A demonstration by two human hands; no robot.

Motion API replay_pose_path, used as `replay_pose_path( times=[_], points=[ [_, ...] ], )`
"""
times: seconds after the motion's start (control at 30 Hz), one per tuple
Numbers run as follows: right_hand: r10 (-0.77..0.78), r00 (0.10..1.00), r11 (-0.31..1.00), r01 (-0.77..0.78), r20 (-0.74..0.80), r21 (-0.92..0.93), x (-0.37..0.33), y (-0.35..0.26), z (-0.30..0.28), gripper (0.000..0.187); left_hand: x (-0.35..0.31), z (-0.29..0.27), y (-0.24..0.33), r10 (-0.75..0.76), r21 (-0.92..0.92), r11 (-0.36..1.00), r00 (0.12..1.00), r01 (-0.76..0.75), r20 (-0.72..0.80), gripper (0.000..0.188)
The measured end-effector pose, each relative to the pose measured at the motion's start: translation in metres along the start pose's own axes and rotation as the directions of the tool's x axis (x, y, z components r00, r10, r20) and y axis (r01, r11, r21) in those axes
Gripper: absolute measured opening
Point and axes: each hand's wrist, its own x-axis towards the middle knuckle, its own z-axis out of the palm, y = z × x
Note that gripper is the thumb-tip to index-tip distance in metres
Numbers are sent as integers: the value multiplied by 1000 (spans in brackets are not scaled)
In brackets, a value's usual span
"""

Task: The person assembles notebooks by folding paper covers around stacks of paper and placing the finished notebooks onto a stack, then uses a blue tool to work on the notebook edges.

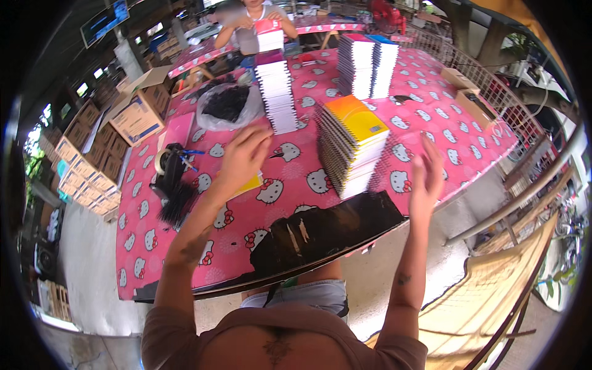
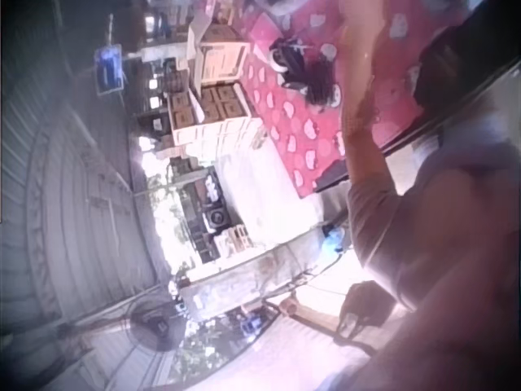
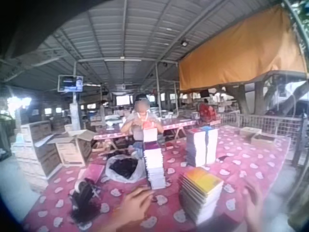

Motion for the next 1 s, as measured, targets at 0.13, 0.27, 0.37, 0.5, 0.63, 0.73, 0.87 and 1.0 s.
replay_pose_path(
  times=[0.13, 0.27, 0.37, 0.5, 0.63, 0.73, 0.87, 1.0],
  points=[
    [-77, 996, 989, 83, -48, 125, -53, -18, 10, 20, -113, -33, -45, -180, 383, 921, 947, 68, 265, 38],
    [-65, 963, 963, -7, 261, 269, -96, -42, 89, 15, -151, -8, -74, -107, 576, 817, 979, -11, 171, 54],
    [-85, 875, 930, -101, 476, 353, -123, -52, 129, 18, -160, -2, -98, -133, 637, 770, 967, -38, 218, 52],
    [-90, 839, 942, -103, 537, 319, -139, -44, 129, 20, -168, -13, -69, -87, 570, 809, 930, -142, 356, 46],
    [-24, 788, 951, -171, 615, 256, -145, -27, 132, 44, -150, -37, -17, -219, 355, 928, 936, 111, 277, 44],
    [-38, 773, 946, -176, 633, 272, -157, -1, 162, 64, -142, -27, 12, -130, 259, 964, 949, 53, 289, 43],
    [90, 539, 755, -585, 837, 295, -177, 20, 187, 76, -153, -13, 22, -99, 357, 933, 989, 53, 113, 47],
    [149, 598, 765, -574, 788, 292, -191, 16, 203, 58, -196, 8, 1, -446, -152, 886, 895, 438, -25, 53]
  ],
)
